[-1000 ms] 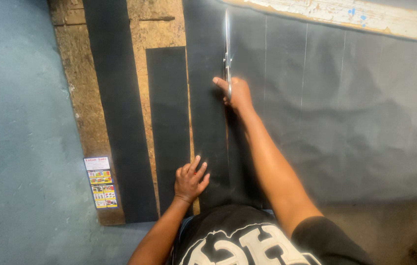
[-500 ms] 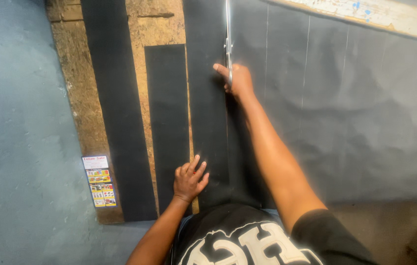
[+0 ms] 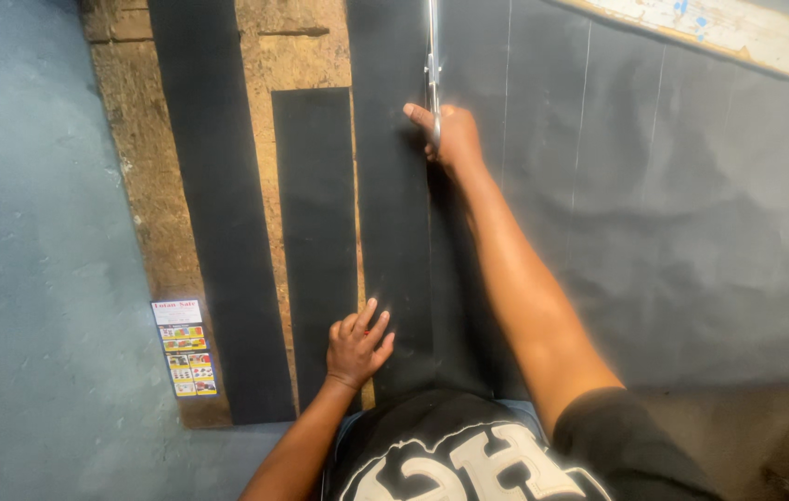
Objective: The person uses a pair of scissors to cut a long strip from a large sheet of black fabric laid out on a wooden table. They hold the fabric steady with one hand while cutting along a marked line with the other, then separate the cut piece from the main sheet.
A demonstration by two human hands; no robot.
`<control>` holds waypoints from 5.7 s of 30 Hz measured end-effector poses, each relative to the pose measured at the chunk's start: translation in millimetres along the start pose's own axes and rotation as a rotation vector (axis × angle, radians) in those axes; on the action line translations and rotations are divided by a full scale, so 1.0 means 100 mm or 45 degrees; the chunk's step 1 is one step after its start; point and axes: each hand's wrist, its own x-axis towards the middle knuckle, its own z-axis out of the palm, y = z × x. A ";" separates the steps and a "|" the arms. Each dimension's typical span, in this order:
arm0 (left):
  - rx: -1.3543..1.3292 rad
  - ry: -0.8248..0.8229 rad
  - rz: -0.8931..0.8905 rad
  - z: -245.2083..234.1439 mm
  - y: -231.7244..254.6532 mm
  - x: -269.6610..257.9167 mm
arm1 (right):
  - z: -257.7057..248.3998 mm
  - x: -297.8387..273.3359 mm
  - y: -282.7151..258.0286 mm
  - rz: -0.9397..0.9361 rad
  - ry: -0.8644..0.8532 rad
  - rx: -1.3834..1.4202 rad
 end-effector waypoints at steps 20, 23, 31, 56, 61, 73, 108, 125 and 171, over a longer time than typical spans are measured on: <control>-0.002 0.003 0.003 0.02 -0.03 -0.02 | 0.02 0.38 -0.15 -0.029 0.002 0.101; -0.004 -0.015 0.002 0.01 -0.02 -0.01 | 0.02 0.39 -0.14 -0.047 -0.004 0.113; -0.025 -0.022 -0.004 0.04 -0.03 -0.05 | -0.03 0.39 -0.08 -0.044 -0.056 0.194; -0.022 -0.148 -0.046 -0.05 0.01 -0.06 | -2.11 0.33 0.72 -0.768 0.658 -1.149; -0.005 -0.165 -0.060 -0.03 0.02 -0.05 | -2.91 1.36 0.86 -0.954 1.023 -1.314; 0.042 -0.254 -0.076 0.11 -0.03 -0.14 | -3.10 2.53 0.58 -0.773 1.219 -0.657; 0.001 -0.180 -0.067 -0.01 -0.05 -0.02 | -0.96 -0.62 -0.33 0.167 -0.076 -1.201; 0.139 -0.283 -0.114 0.00 -0.05 -0.07 | -1.14 -1.15 -1.00 0.259 -0.036 -1.279; 0.136 -0.260 -0.137 -0.03 -0.02 -0.03 | -0.72 0.13 -0.19 0.098 -0.651 0.422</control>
